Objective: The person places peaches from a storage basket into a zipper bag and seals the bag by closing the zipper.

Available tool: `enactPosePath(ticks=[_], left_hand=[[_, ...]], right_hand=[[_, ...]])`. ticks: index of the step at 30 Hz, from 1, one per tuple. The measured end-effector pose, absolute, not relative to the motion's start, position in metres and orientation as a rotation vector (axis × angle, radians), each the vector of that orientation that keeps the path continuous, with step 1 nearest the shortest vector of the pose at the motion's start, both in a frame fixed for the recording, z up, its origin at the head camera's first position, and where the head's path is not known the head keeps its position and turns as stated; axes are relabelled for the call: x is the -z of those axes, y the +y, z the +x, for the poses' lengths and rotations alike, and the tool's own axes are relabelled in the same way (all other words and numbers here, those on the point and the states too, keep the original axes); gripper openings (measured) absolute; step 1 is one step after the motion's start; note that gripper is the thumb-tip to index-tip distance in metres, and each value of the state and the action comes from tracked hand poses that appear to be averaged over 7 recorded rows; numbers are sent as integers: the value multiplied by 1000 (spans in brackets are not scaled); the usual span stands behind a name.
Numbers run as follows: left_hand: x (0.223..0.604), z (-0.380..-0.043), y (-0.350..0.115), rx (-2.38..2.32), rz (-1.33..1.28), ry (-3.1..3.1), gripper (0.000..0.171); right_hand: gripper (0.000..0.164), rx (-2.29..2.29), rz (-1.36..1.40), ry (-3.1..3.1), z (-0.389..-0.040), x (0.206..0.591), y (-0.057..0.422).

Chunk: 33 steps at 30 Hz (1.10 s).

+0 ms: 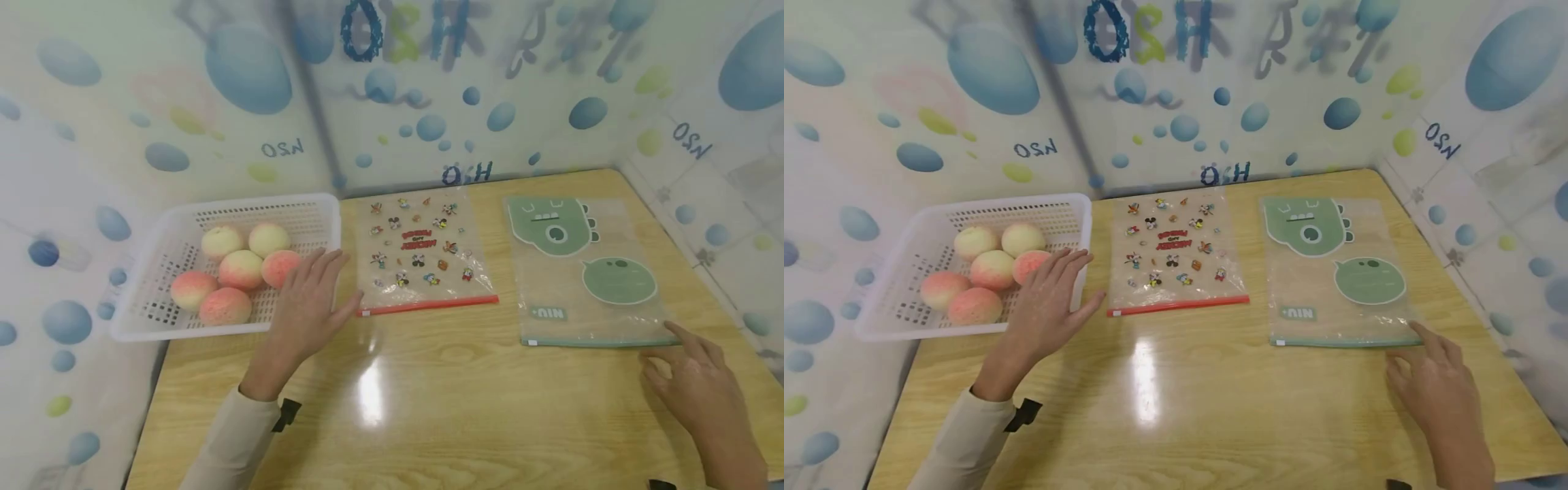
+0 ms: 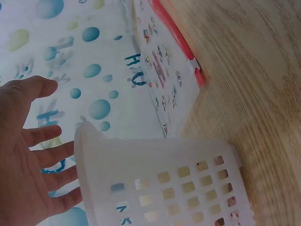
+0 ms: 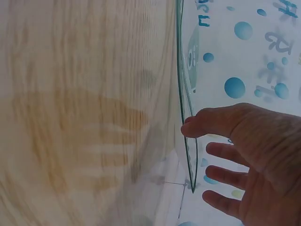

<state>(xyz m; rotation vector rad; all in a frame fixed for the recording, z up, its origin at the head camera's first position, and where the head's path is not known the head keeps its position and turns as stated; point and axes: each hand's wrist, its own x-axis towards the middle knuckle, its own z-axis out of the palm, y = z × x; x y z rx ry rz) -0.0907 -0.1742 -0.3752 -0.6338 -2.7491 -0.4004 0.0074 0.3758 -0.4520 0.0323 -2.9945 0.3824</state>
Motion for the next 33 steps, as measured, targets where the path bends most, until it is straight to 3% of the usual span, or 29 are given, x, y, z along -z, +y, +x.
enactPosePath(ticks=[19,33], left_hand=[[376,-92,-171,412,-611,-2750,62],[380,-92,-169,421,-605,-2776,63]], right_hand=[[42,-409,57,-2898,5,454,372],[29,-342,253,-2536,-6,446,357]])
